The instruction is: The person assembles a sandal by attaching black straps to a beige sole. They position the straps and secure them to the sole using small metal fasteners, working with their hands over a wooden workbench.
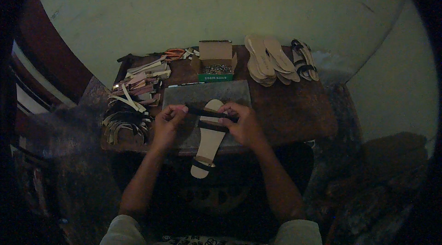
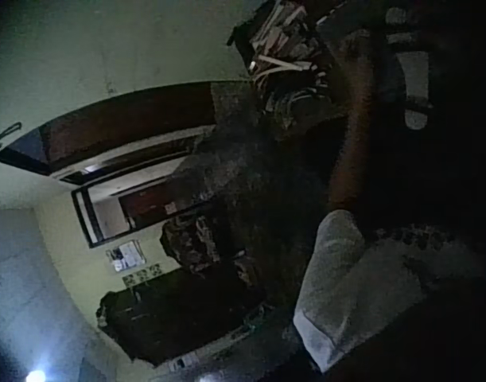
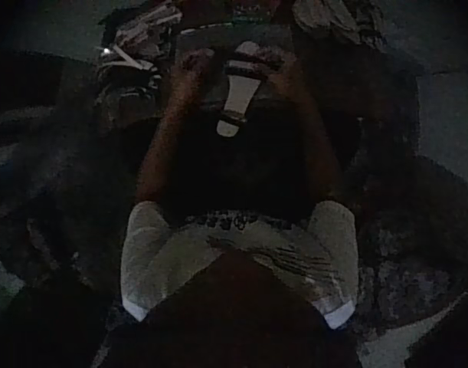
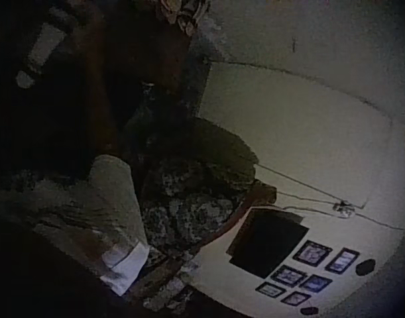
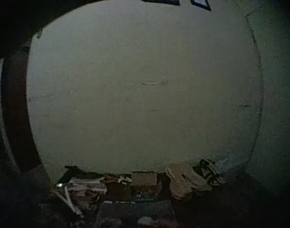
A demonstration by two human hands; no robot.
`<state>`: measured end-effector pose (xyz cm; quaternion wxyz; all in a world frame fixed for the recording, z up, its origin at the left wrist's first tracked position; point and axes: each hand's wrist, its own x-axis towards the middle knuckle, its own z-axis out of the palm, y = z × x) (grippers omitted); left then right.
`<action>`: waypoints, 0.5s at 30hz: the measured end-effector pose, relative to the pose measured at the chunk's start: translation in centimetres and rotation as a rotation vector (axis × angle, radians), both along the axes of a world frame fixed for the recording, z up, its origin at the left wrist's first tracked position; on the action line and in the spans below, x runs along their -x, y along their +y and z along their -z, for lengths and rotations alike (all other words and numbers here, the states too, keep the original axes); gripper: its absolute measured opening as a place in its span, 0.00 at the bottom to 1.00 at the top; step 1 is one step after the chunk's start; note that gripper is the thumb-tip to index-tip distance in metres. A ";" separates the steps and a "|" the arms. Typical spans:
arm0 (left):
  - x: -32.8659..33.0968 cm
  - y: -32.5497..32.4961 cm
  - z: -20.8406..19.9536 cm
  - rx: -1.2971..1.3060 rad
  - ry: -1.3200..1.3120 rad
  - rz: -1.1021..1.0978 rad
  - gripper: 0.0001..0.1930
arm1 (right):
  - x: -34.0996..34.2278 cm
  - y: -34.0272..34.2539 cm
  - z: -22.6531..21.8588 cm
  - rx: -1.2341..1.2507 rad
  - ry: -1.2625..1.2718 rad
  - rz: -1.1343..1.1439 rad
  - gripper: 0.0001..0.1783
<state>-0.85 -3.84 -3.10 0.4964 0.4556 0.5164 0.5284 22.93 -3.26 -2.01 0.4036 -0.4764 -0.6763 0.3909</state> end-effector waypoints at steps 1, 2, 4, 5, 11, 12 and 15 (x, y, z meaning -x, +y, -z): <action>-0.1 0.0 0.0 0.027 -0.016 -0.005 0.10 | 0.0 0.0 0.0 -0.007 0.002 -0.001 0.15; -0.4 -0.1 -0.2 0.040 -0.010 -0.012 0.10 | 0.0 0.0 0.0 -0.014 0.004 -0.003 0.15; -1.1 -0.4 -0.8 0.064 0.002 -0.028 0.11 | 0.2 0.0 -0.1 0.019 0.055 -0.011 0.15; -1.1 -0.5 -0.7 0.082 -0.042 -0.004 0.11 | 0.2 0.0 -0.1 0.036 0.081 -0.016 0.14; -0.9 -0.3 1.4 0.011 0.093 0.095 0.13 | 0.4 0.2 -0.2 0.098 0.166 -0.024 0.15; -1.2 -0.6 0.8 -0.003 0.129 0.101 0.13 | 0.4 0.2 -0.2 0.085 0.166 -0.028 0.15; -1.3 -0.7 0.9 -0.008 0.149 0.116 0.13 | 0.3 0.2 -0.3 0.057 0.157 -0.038 0.15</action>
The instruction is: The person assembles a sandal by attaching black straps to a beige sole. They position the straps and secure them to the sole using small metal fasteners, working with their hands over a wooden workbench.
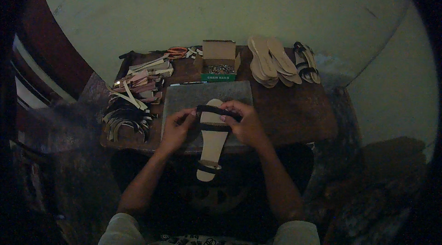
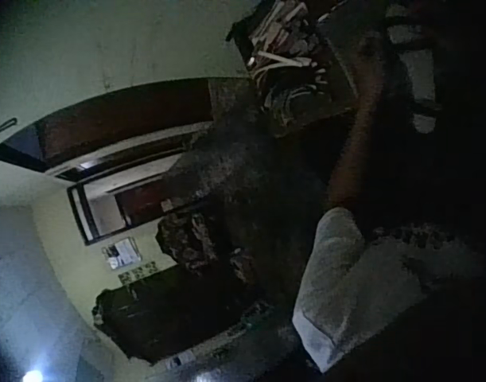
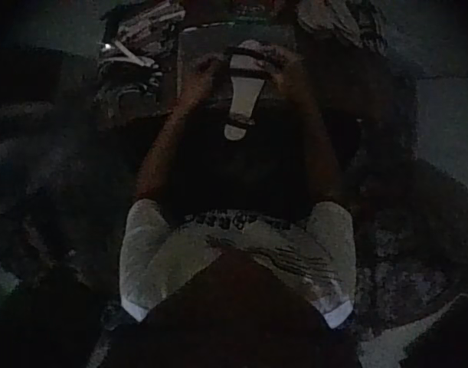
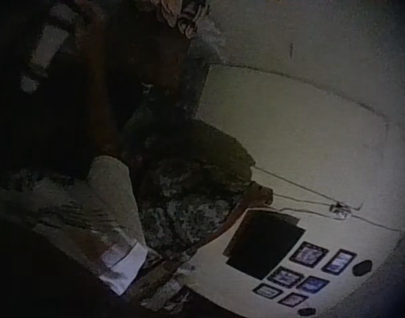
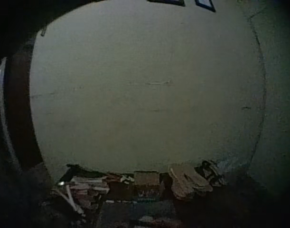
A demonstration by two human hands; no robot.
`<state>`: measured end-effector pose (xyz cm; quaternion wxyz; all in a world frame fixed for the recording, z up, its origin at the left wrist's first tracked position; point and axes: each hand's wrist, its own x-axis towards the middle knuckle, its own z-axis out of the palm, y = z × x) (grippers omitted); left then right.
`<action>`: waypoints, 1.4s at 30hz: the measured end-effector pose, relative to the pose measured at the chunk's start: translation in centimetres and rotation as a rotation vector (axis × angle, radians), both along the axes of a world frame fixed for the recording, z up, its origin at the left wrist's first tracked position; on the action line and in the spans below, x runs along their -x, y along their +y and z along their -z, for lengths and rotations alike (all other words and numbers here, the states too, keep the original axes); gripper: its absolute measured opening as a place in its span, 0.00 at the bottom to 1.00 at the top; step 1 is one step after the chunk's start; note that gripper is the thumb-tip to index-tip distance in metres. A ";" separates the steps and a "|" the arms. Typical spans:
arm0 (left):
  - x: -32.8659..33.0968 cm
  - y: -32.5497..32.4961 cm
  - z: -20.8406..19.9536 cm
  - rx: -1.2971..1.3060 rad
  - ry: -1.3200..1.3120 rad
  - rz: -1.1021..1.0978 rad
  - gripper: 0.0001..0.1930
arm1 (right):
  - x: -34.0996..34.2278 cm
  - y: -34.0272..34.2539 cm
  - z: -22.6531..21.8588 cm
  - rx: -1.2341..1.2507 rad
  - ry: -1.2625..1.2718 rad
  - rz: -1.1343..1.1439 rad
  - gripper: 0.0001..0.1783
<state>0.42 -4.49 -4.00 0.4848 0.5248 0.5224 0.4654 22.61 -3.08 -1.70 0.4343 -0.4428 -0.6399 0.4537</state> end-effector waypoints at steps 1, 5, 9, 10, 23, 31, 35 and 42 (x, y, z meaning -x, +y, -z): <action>0.1 0.0 0.2 0.005 -0.007 0.003 0.14 | 0.0 0.0 0.0 -0.001 -0.009 -0.001 0.15; 0.0 0.1 0.4 -0.009 -0.010 0.038 0.15 | -0.2 0.1 0.7 -0.048 -0.004 0.019 0.14; 0.3 0.1 0.3 -0.022 -0.034 0.056 0.16 | 0.2 -0.2 -0.3 -0.011 -0.065 0.037 0.14; 0.5 0.2 0.5 -0.004 -0.048 0.073 0.17 | 0.2 -0.3 -0.1 -0.005 -0.070 0.047 0.14; 0.4 0.3 0.4 -0.077 0.113 0.063 0.15 | 0.5 -0.5 -0.2 -0.024 -0.025 0.091 0.15; 0.6 0.4 1.0 -0.098 0.066 0.101 0.10 | 0.3 -0.3 0.0 0.008 -0.053 0.020 0.14; 0.5 0.4 0.2 -0.257 0.071 0.056 0.10 | 0.2 -0.3 0.0 0.003 -0.083 0.010 0.14; 0.4 0.1 -1.3 -0.092 -0.004 0.011 0.12 | 0.2 -0.5 -0.5 0.017 -0.062 0.001 0.14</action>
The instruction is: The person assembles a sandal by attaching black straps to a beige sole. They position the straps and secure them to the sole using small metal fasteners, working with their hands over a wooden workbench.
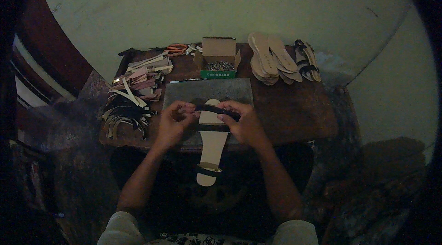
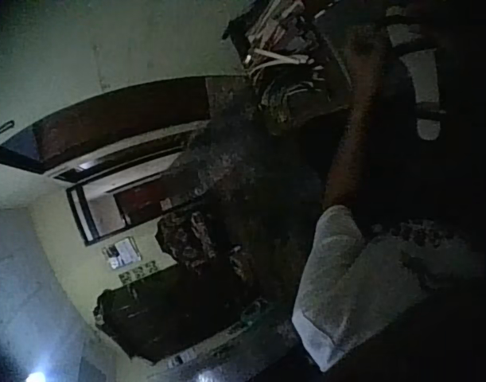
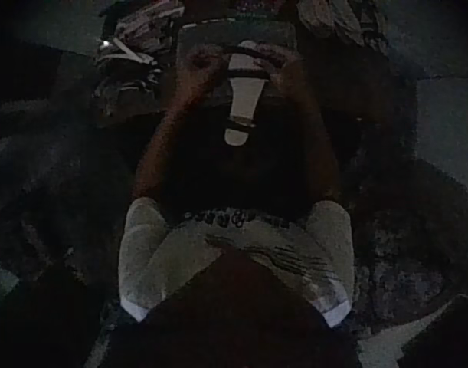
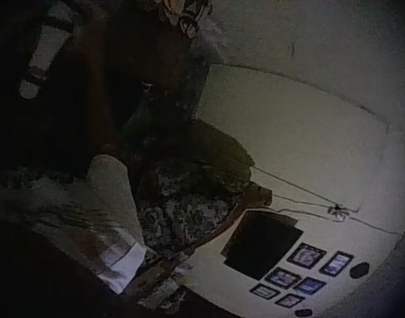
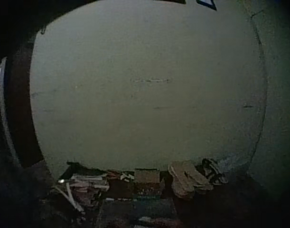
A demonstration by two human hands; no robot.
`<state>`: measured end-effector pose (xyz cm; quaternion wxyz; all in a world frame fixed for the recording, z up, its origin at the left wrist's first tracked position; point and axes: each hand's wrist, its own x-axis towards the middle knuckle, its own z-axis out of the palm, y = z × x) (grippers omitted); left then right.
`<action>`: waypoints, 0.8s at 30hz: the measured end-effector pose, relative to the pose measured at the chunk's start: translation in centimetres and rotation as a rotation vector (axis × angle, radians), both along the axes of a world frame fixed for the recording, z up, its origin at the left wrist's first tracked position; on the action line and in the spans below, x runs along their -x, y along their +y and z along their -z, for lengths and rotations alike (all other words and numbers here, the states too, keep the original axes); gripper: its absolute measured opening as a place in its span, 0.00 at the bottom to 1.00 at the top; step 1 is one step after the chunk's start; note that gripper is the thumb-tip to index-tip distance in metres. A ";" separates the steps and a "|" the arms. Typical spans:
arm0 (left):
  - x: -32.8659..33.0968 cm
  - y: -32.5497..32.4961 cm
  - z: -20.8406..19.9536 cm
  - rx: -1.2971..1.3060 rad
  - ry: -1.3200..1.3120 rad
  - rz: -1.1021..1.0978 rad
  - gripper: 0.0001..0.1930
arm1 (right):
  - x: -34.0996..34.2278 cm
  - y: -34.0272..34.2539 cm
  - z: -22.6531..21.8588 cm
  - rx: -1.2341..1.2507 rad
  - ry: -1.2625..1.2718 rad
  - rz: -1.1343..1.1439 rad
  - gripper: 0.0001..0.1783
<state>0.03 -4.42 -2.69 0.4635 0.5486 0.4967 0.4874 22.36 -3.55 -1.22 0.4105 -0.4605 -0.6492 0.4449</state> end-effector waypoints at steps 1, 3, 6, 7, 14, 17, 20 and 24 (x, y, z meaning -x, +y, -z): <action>0.0 0.0 -0.2 -0.011 0.031 0.011 0.13 | 0.0 0.0 -0.2 0.002 -0.026 0.003 0.15; 0.3 0.2 -0.1 0.104 -0.026 0.085 0.16 | 0.0 0.0 -0.1 -0.002 -0.031 0.008 0.14; 0.4 0.1 0.1 0.179 -0.102 0.125 0.19 | -0.1 0.2 0.7 -0.049 0.007 0.021 0.14; 0.3 0.1 0.1 0.188 -0.126 0.125 0.19 | -0.2 0.2 0.9 -0.080 0.005 0.030 0.14; 0.0 0.0 0.7 0.195 -0.180 0.182 0.21 | 0.2 0.0 0.5 0.008 -0.010 0.028 0.17; -0.2 -0.1 0.6 0.239 -0.164 0.135 0.21 | 0.1 0.2 0.3 -0.009 -0.050 0.004 0.16; -0.3 -0.2 -0.5 0.276 -0.156 0.064 0.21 | 0.2 -0.1 -0.8 0.040 0.083 0.004 0.17; 0.4 0.2 -0.7 0.239 -0.125 0.022 0.20 | -0.7 0.2 -1.2 -0.086 -0.056 0.056 0.14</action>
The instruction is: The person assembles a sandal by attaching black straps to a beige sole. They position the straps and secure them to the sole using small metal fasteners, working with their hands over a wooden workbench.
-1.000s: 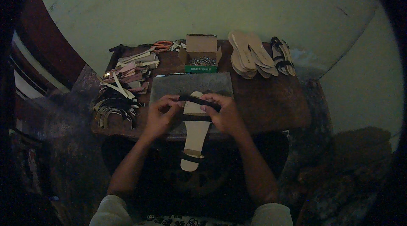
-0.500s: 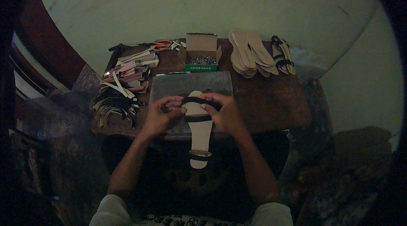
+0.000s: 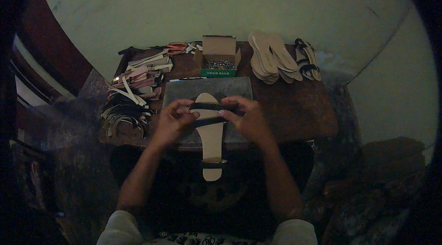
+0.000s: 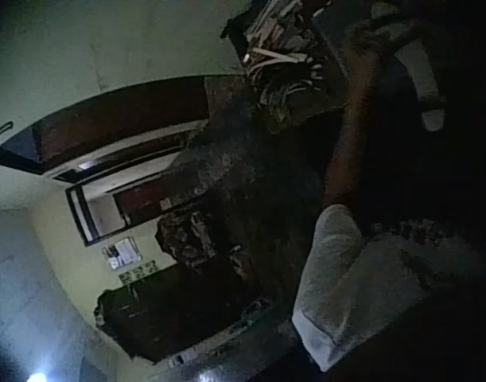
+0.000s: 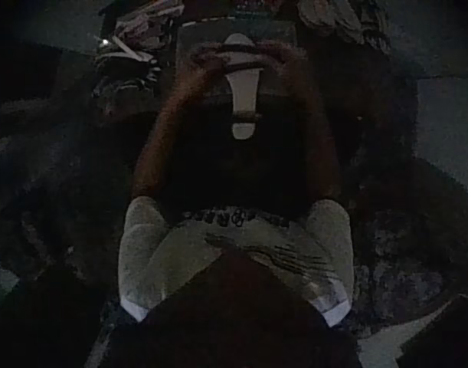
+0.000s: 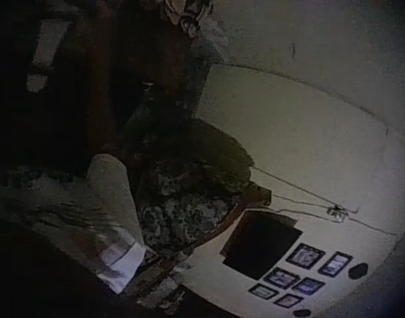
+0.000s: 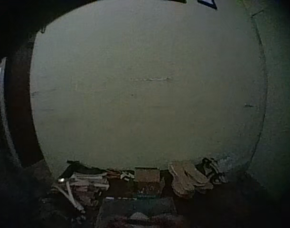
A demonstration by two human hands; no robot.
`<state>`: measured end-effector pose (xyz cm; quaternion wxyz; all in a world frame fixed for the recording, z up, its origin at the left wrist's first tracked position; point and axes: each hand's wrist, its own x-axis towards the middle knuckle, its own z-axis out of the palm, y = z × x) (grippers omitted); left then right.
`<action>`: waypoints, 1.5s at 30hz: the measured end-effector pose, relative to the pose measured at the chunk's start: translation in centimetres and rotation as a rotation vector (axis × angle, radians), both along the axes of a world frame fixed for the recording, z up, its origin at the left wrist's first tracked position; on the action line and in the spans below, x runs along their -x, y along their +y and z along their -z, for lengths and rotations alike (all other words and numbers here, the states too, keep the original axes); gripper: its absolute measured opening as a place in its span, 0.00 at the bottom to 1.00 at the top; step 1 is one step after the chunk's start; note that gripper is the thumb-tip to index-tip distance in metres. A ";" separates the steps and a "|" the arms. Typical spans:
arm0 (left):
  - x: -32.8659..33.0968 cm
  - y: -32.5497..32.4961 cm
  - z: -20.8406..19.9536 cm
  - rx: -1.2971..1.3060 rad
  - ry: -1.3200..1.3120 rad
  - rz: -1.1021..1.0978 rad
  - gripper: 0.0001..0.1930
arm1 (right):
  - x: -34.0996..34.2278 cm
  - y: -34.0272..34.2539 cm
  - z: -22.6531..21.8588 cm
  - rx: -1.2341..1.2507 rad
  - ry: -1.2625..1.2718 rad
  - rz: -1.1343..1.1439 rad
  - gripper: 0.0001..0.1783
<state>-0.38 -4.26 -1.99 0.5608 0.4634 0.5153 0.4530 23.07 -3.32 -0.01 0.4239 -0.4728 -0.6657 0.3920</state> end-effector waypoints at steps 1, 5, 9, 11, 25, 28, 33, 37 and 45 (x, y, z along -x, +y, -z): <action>0.1 0.1 0.0 -0.001 0.020 -0.015 0.20 | -0.4 0.2 -0.1 -0.019 -0.044 0.012 0.14; -0.1 0.1 -0.6 -0.003 -0.083 -0.001 0.19 | -0.9 0.5 0.1 -0.470 -0.315 0.113 0.13; 0.1 0.2 -0.1 -0.063 -0.025 0.008 0.19 | -0.3 0.3 -0.1 -0.456 -0.412 0.156 0.14; 0.0 0.2 -0.2 -0.063 -0.028 0.015 0.18 | -0.2 0.3 0.4 -0.348 -0.340 0.120 0.15; 0.3 0.3 0.2 -0.078 -0.047 0.030 0.18 | 0.0 0.5 2.5 -0.035 0.024 -0.114 0.20; 0.3 0.2 -0.1 0.001 -0.125 0.030 0.19 | 0.1 0.5 2.2 0.055 0.084 -0.104 0.19; 0.5 0.3 -0.1 0.053 -0.120 0.057 0.19 | -0.6 0.8 2.2 0.131 0.137 -0.153 0.18; 0.5 0.2 -0.1 0.022 -0.116 0.074 0.20 | -0.7 0.7 1.2 0.257 0.196 -0.169 0.16; 0.2 -0.1 -0.7 0.000 -0.080 0.092 0.19 | -0.3 0.7 1.6 0.281 0.218 -0.139 0.15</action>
